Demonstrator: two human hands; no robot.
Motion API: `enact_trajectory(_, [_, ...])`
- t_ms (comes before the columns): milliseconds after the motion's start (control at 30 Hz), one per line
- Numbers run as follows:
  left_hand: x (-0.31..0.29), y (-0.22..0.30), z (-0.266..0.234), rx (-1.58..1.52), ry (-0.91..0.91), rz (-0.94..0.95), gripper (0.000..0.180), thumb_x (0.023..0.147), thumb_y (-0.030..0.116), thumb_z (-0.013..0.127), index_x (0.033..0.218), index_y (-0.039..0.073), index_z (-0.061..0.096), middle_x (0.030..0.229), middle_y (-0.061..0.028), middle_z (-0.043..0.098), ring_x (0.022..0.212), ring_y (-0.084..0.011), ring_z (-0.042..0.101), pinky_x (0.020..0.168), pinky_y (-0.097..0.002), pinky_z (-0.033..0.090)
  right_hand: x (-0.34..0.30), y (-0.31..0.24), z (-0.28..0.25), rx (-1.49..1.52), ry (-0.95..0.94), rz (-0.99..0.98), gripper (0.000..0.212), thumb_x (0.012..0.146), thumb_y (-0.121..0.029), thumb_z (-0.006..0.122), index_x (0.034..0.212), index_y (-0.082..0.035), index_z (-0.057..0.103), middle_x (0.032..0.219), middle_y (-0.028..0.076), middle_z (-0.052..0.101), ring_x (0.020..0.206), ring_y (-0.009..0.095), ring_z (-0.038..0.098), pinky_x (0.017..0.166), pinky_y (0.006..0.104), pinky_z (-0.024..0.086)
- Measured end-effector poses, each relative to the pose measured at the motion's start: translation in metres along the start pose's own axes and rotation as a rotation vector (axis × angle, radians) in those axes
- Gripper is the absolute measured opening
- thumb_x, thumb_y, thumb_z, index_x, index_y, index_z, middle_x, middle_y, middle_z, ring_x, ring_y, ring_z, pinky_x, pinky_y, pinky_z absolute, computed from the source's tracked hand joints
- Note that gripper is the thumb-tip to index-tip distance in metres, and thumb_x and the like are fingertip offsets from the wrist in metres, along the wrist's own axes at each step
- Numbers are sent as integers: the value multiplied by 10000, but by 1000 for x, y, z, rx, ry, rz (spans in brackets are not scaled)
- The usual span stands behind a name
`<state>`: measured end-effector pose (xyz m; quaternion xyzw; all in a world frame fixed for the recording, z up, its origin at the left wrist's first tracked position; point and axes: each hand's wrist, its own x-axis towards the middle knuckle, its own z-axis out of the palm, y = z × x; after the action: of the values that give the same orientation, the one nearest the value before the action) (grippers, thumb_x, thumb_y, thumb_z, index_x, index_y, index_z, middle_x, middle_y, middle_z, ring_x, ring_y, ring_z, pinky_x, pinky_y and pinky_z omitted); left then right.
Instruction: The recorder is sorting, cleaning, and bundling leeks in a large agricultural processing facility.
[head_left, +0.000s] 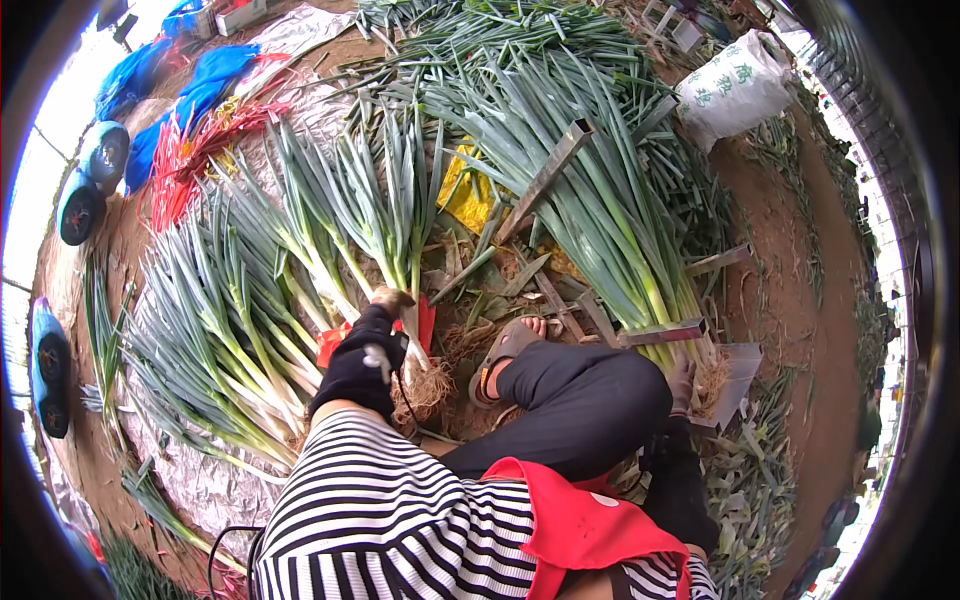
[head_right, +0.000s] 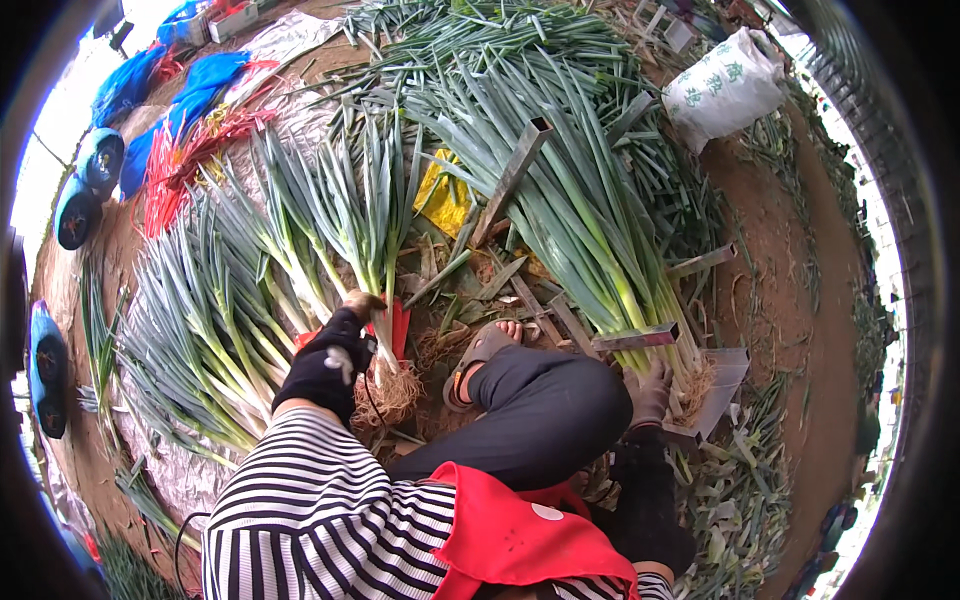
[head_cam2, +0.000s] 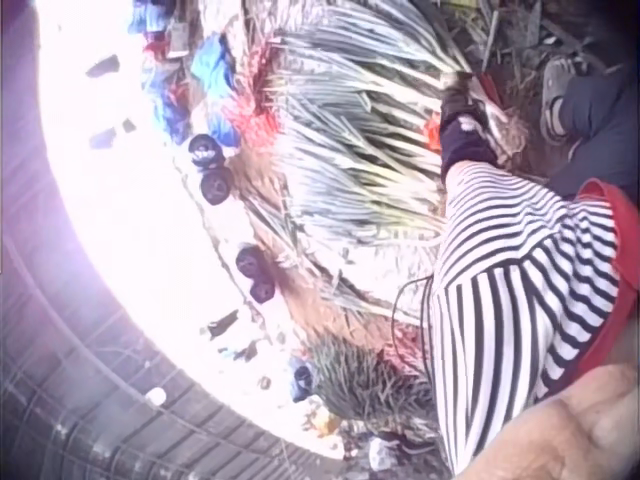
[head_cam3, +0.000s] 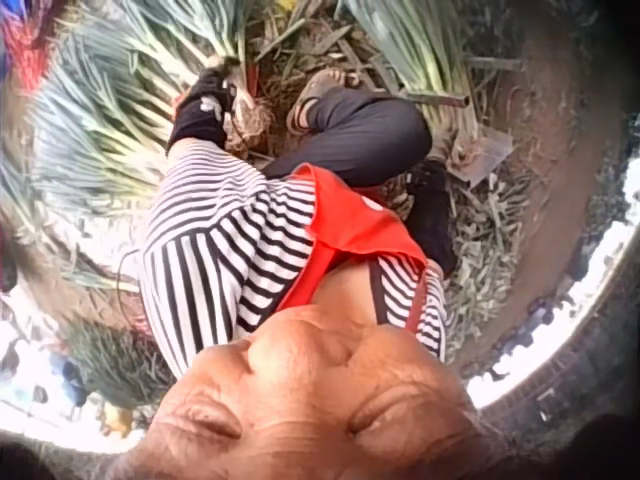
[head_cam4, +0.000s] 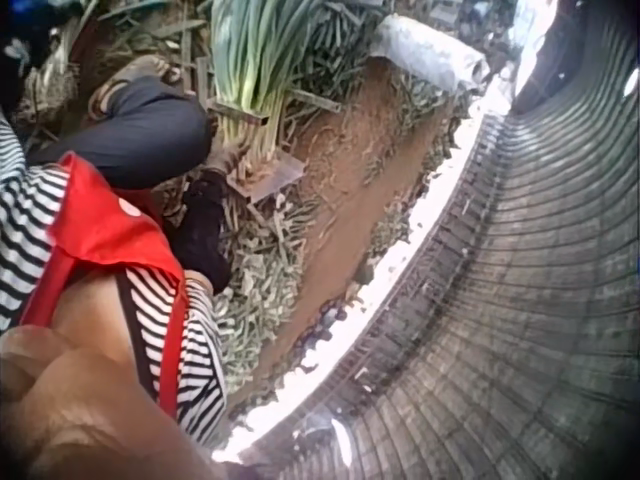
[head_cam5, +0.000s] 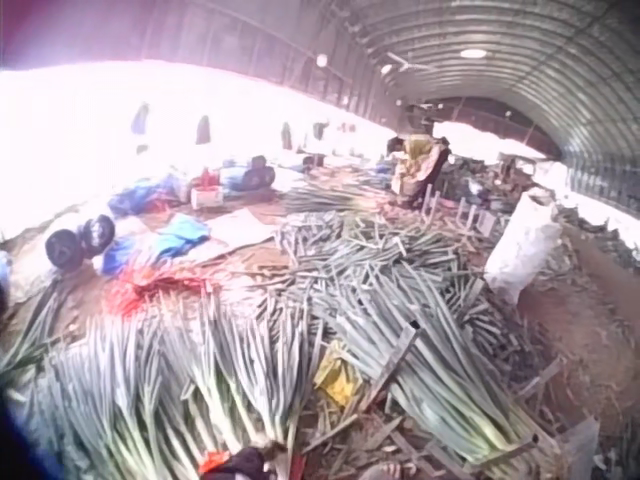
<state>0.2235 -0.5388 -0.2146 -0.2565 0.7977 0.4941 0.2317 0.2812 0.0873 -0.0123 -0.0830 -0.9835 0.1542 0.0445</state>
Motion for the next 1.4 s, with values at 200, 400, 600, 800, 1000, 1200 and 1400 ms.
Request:
enact_trajectory(200, [-58, 77, 22, -1363, -689, 23, 408, 848, 5, 583, 1245, -25, 499, 1201, -166, 593, 1157, -311, 570, 1056, -510, 414, 10, -56, -81, 600, 392, 12, 399, 965, -289, 570, 1269, -32, 536, 1127, 100, 583, 1047, 207, 558, 895, 316, 458])
enact_trajectory(400, [-98, 156, 60, -1714, -534, 356, 458, 820, 21, 606, 1261, 44, 487, 1214, -81, 573, 1164, -265, 550, 1093, -496, 379, 18, -201, -189, 875, -100, -177, 334, 988, -262, 561, 1210, -13, 576, 1036, 65, 653, 897, 173, 634, 831, 271, 494])
enact_trajectory(600, [-136, 255, 75, -1794, -503, 410, 430, 818, -18, 619, 1211, 61, 462, 1085, -83, 577, 1072, -268, 576, 1040, -527, 444, 28, -281, -166, -117, -252, -902, 671, 834, -398, 695, 1353, -42, 465, 1296, 173, 549, 1201, 316, 531, 1017, 389, 417])
enact_trajectory(800, [-207, 323, 92, -1692, -448, 394, 240, 962, 177, 567, 1155, 53, 496, 1082, -95, 596, 1066, -270, 602, 1025, -496, 458, 41, -282, -158, -239, -508, -515, 679, 854, -377, 660, 1415, -93, 402, 1250, 208, 589, 1136, 368, 587, 935, 453, 466])
enact_trajectory(1000, [-180, 319, 87, -2028, -871, 588, 450, 926, 365, 604, 1201, 30, 483, 1173, -110, 566, 1123, -274, 552, 1096, -500, 360, 48, -222, -185, 974, -811, -210, 567, 933, -357, 616, 1311, 39, 471, 871, 37, 595, 695, 61, 557, 562, 188, 457])
enact_trajectory(1200, [-173, 306, 92, -1816, -725, 830, 615, 899, 421, 621, 1345, 40, 437, 1313, -102, 540, 1273, -290, 467, 1100, -505, 322, 26, -157, -193, 1175, -635, -57, 592, 949, -520, 529, 1246, -9, 559, 843, 20, 604, 642, 45, 531, 502, 194, 411])
enact_trajectory(1400, [-182, 332, 87, -1637, -481, 670, 344, 934, 318, 627, 1134, 44, 573, 1029, -79, 634, 936, -213, 612, 887, -362, 488, -9, -129, -175, 989, -317, -185, 445, 1022, -341, 470, 1297, 4, 527, 1141, 59, 605, 1022, 111, 533, 918, 278, 442])
